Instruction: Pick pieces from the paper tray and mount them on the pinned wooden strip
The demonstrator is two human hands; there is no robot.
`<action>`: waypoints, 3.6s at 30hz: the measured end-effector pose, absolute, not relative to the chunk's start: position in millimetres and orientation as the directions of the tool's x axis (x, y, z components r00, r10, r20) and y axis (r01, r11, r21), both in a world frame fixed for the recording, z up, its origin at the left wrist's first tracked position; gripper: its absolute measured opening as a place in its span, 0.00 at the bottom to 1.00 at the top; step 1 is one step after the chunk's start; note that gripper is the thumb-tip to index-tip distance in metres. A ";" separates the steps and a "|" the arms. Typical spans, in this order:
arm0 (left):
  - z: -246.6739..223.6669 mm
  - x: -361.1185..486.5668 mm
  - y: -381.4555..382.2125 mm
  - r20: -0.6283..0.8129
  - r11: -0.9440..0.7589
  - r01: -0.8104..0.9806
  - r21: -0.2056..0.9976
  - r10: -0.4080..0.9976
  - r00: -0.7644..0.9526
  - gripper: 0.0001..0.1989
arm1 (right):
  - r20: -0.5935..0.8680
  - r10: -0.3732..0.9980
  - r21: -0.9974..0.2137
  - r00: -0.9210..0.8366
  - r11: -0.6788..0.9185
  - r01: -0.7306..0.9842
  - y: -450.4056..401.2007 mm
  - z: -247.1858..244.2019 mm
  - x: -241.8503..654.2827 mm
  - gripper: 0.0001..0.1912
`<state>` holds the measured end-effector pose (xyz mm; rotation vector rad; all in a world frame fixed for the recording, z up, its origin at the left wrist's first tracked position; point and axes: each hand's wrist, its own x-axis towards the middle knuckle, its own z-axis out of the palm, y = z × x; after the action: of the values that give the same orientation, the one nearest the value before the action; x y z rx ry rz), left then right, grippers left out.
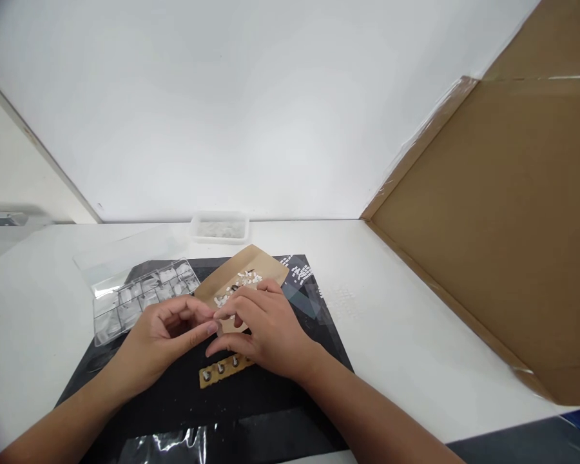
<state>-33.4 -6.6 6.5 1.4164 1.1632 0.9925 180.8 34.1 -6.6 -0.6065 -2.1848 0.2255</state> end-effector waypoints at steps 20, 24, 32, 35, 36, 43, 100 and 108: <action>13.3 -49.9 -4.0 0.119 -0.152 0.462 0.874 0.988 0.101 0.15 | 0.509 0.608 -0.562 -0.609 0.771 0.299 28.1 0.6 185.5 0.13; 12.8 -56.8 0.1 0.240 -0.128 0.592 0.795 0.964 -0.113 0.16 | 0.476 0.557 -0.559 -0.681 0.789 0.255 24.7 0.1 183.0 0.12; 4.3 -54.2 1.5 0.425 -0.294 0.712 0.637 0.905 -0.006 0.15 | 0.426 0.467 -0.473 -0.775 0.845 0.250 12.9 -5.3 171.2 0.13; 4.4 -53.8 1.9 0.429 -0.286 0.719 0.634 0.903 -0.019 0.15 | 0.417 0.469 -0.460 -0.779 0.848 0.264 12.7 -5.9 170.3 0.12; 4.7 -53.8 1.8 0.429 -0.283 0.718 0.636 0.903 -0.023 0.14 | 0.415 0.471 -0.460 -0.778 0.847 0.267 12.6 -5.8 170.2 0.12; 6.9 -52.5 1.1 0.434 -0.296 0.718 0.630 0.901 -0.010 0.14 | 0.407 0.472 -0.447 -0.782 0.849 0.280 10.1 -3.7 168.8 0.12; -1.1 -52.2 0.8 0.520 -0.470 0.710 0.524 0.837 0.170 0.08 | 0.474 0.281 -0.251 -0.835 0.951 0.178 13.7 -6.9 173.2 0.08; 2.3 -58.9 1.9 0.462 -0.570 0.645 0.509 0.813 0.354 0.05 | 0.483 0.237 -0.161 -0.843 0.970 0.181 11.0 -7.7 173.9 0.11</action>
<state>-58.9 1.9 2.3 2.3779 1.3090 1.0221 173.9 11.0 -7.7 -0.2958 -2.5982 0.1476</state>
